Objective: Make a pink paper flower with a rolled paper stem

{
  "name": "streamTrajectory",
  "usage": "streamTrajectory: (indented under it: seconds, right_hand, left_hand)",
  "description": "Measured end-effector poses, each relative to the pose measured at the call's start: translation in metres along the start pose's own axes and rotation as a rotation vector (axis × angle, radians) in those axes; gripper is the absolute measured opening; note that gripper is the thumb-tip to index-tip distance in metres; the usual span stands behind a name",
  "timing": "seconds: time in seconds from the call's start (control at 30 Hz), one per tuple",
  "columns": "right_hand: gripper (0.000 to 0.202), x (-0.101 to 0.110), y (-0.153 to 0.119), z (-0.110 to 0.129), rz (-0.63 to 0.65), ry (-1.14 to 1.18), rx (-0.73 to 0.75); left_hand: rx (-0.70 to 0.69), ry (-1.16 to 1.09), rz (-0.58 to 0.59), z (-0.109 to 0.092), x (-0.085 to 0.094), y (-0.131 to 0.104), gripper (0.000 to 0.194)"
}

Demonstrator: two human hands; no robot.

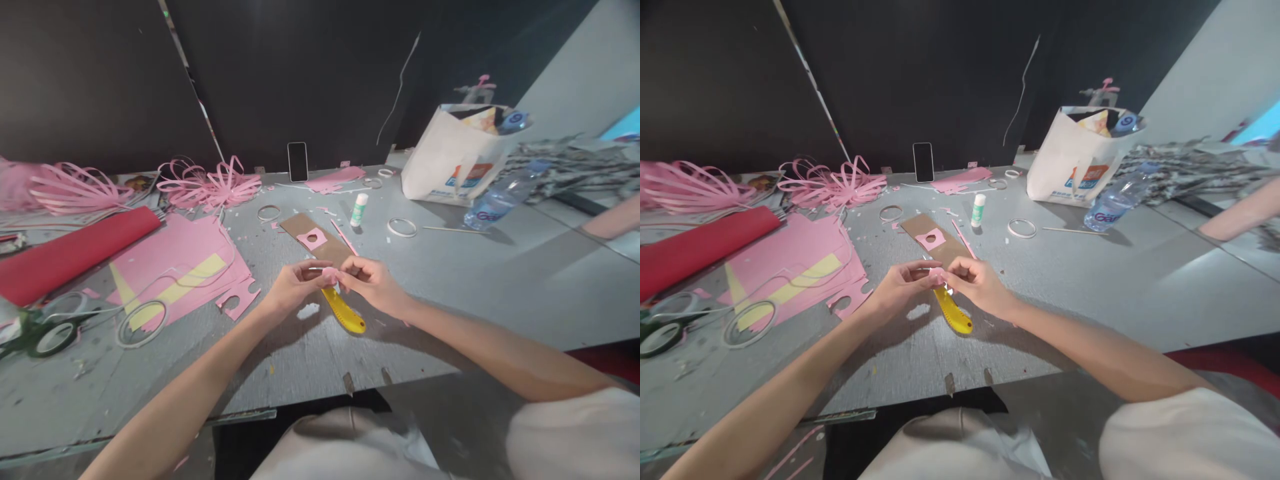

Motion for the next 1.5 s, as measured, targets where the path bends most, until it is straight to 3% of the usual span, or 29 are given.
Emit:
streamTrajectory:
  seconds: [1.03,1.13,1.23,1.33,1.5]
  right_hand:
    - [0.039,0.002,0.001,-0.005,-0.024,-0.062,0.009]
    - [0.040,0.003,0.001,-0.006,-0.021,-0.066,0.007]
    - [0.038,0.004,0.001,-0.009,-0.020,-0.079,0.018]
    - [0.033,0.005,0.001,-0.009,-0.009,-0.196,0.076]
    - [0.024,-0.004,-0.001,-0.008,0.150,-0.535,0.168]
  left_hand:
    - [-0.061,0.160,-0.005,0.000,0.000,-0.001,0.050]
    - [-0.190,0.355,-0.064,-0.006,0.007,-0.002,0.044]
    - [-0.421,0.780,-0.134,-0.021,0.023,-0.005,0.033]
    - [-0.606,1.141,-0.106,-0.032,0.039,-0.007,0.037]
    - [-0.607,1.498,0.074,-0.029,0.051,-0.002,0.035]
Point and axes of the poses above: each hand's wrist, its own y-axis towards the middle knuckle, its own x-axis out of the back of the hand, z = x × y, the point moved 4 cm from there along y, towards the middle knuckle, and after that the axes turned 5 degrees about -x, right-handed, at the moved point
